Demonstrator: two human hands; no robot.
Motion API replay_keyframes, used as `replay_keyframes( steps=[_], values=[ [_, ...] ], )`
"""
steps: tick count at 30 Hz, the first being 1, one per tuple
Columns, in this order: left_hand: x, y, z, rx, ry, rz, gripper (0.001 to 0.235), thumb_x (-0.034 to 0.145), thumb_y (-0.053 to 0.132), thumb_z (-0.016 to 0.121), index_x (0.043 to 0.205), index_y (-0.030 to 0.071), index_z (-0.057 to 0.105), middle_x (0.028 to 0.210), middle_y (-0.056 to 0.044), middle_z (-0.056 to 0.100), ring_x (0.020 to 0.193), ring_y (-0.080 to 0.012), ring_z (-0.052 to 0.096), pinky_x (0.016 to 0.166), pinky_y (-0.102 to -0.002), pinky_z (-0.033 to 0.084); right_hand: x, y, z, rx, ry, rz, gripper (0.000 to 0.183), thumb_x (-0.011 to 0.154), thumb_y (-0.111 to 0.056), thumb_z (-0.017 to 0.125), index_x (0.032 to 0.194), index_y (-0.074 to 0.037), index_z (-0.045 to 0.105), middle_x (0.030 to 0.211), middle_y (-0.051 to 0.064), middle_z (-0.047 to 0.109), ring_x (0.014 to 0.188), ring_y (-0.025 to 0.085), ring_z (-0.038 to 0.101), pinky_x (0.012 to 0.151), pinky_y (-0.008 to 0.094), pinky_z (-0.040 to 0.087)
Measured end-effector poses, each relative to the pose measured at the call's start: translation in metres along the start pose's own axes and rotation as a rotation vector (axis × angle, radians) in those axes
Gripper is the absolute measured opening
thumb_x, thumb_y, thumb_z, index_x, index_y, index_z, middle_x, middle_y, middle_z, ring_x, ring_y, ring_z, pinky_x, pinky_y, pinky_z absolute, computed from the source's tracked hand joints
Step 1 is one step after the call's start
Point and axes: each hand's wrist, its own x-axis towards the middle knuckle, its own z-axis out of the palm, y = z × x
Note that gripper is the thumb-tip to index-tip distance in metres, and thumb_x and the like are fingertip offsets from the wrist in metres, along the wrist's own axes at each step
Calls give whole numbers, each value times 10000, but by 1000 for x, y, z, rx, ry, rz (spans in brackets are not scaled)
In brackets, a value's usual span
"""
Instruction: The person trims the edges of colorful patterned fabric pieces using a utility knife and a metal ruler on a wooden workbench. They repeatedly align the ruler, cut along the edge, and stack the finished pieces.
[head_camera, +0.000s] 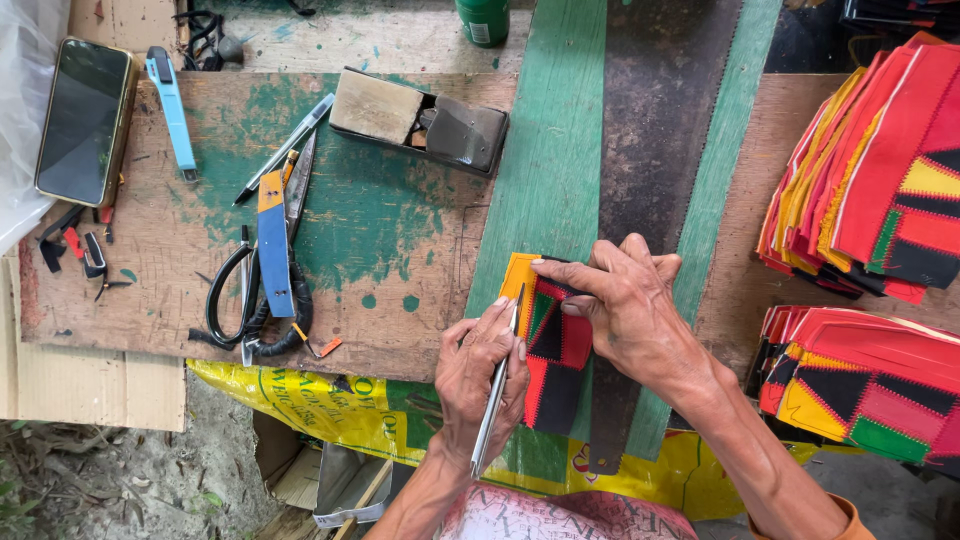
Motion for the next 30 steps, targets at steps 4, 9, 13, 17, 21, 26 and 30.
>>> replay_keyframes(
  steps=[4, 9, 13, 17, 21, 26, 30],
  values=[
    [1, 0, 0, 9, -10, 13, 246, 946, -23, 678, 1147, 19, 542, 1277, -254, 686, 1248, -360, 686, 1023, -490, 486, -1, 0, 0, -1, -16, 6, 467, 771, -126, 774, 1216, -269, 753, 738, 7, 464, 764, 198, 430, 728, 401, 242],
    [1, -1, -1, 29, -24, 24, 246, 939, -28, 682, 1138, 20, 546, 1278, -255, 686, 1248, -356, 686, 1024, -490, 487, 0, 1, 0, 0, -10, 4, 454, 774, -131, 774, 1206, -271, 756, 743, 3, 467, 769, 194, 431, 732, 399, 242],
    [2, -1, 0, 47, -35, 28, 245, 934, -31, 687, 1125, 21, 544, 1281, -253, 684, 1251, -352, 683, 1027, -493, 485, 0, 1, 0, -3, -9, 5, 462, 770, -132, 774, 1211, -269, 755, 745, 4, 466, 770, 197, 431, 731, 400, 242],
    [5, 3, 0, 145, -68, 63, 267, 906, -26, 719, 1103, 28, 546, 1284, -252, 684, 1268, -344, 668, 1037, -488, 466, -1, 0, 1, -2, -10, 9, 454, 771, -135, 774, 1204, -268, 752, 760, 0, 476, 782, 197, 439, 733, 401, 245],
    [15, 9, -4, 215, -120, 56, 295, 846, -38, 736, 1075, 34, 566, 1225, -224, 707, 1236, -322, 677, 1018, -486, 429, -1, 2, 2, -16, -9, 0, 458, 777, -129, 770, 1212, -270, 755, 750, 11, 474, 776, 206, 438, 729, 408, 245],
    [30, 16, -15, 192, -237, 49, 320, 785, -54, 727, 1062, -3, 575, 1147, -238, 698, 1187, -340, 689, 990, -480, 419, -1, 2, 3, 8, 15, -12, 445, 780, -134, 764, 1203, -271, 750, 764, 2, 489, 794, 203, 450, 741, 408, 252],
    [42, 22, -18, 199, -303, 50, 306, 754, -63, 720, 1008, 5, 564, 1062, -219, 690, 1164, -335, 680, 993, -482, 410, -1, 3, 1, -22, -6, -1, 463, 770, -120, 763, 1208, -271, 752, 761, 16, 480, 787, 213, 445, 731, 414, 248]
  ],
)
